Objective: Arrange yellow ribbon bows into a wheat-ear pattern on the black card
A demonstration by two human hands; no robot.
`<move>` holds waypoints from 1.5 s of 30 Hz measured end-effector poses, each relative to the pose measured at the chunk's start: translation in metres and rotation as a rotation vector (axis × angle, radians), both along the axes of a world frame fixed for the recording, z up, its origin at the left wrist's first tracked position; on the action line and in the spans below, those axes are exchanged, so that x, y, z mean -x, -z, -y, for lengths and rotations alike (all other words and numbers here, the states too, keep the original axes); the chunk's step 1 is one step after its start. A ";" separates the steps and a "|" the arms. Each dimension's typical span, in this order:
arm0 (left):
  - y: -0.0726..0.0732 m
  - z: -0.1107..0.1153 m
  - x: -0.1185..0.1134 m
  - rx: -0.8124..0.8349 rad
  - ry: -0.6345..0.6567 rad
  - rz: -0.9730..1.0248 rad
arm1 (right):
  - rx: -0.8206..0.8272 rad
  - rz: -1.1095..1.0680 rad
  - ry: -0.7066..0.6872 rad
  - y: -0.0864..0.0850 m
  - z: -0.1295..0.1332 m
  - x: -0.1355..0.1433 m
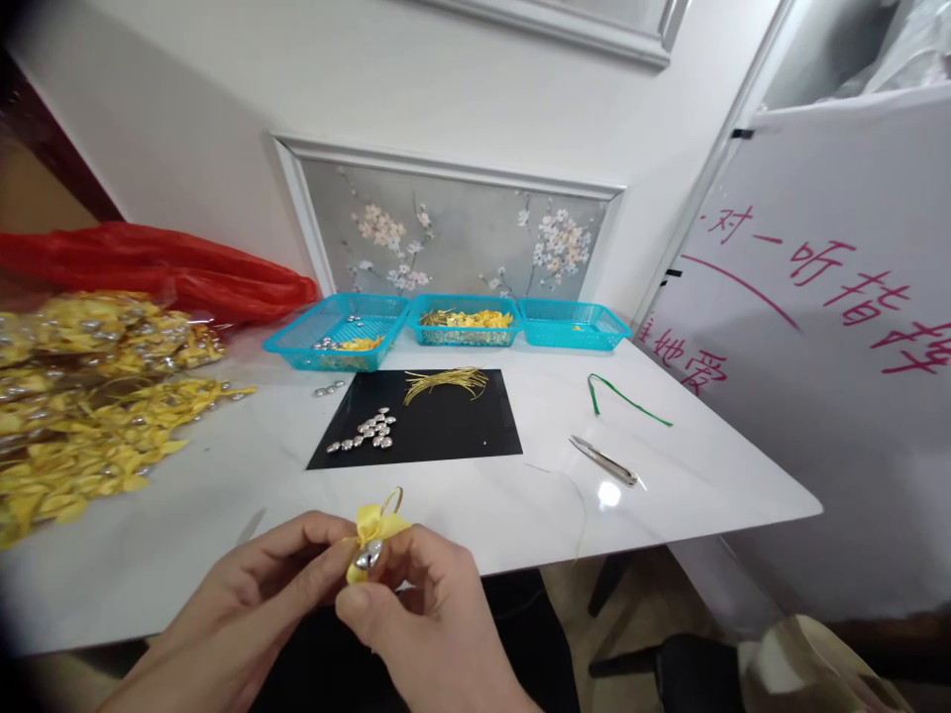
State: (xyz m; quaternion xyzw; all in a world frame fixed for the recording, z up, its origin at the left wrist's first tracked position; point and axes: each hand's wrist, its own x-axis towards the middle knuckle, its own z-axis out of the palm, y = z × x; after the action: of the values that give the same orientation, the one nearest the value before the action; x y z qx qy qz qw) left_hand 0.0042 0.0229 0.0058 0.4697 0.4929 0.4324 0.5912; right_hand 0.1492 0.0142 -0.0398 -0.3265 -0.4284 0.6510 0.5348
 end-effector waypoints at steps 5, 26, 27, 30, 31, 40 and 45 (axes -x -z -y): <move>0.007 -0.001 0.007 0.187 0.115 0.181 | -0.243 0.272 0.126 -0.003 -0.001 0.000; -0.008 -0.010 0.021 0.154 0.293 0.033 | -0.152 -0.021 -0.178 0.000 -0.018 -0.028; -0.007 -0.009 0.021 0.142 0.262 0.037 | -0.158 -0.040 -0.171 0.001 -0.018 -0.028; -0.007 -0.004 0.019 0.101 0.183 -0.020 | -0.169 -0.037 -0.144 0.001 -0.016 -0.027; -0.007 -0.003 0.017 0.086 0.169 -0.042 | -0.169 -0.018 -0.139 0.001 -0.016 -0.027; 0.008 -0.006 0.016 -0.102 0.002 -0.198 | -0.172 0.257 -0.123 -0.015 -0.007 -0.027; 0.010 -0.005 0.015 -0.144 -0.128 -0.271 | -0.128 0.170 -0.140 -0.015 -0.007 -0.017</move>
State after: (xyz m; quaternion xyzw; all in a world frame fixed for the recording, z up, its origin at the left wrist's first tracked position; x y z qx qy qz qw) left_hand -0.0104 0.0280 -0.0044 0.5324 0.5648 0.4360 0.4555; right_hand 0.1664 0.0215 -0.0246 -0.3149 -0.5348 0.6280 0.4695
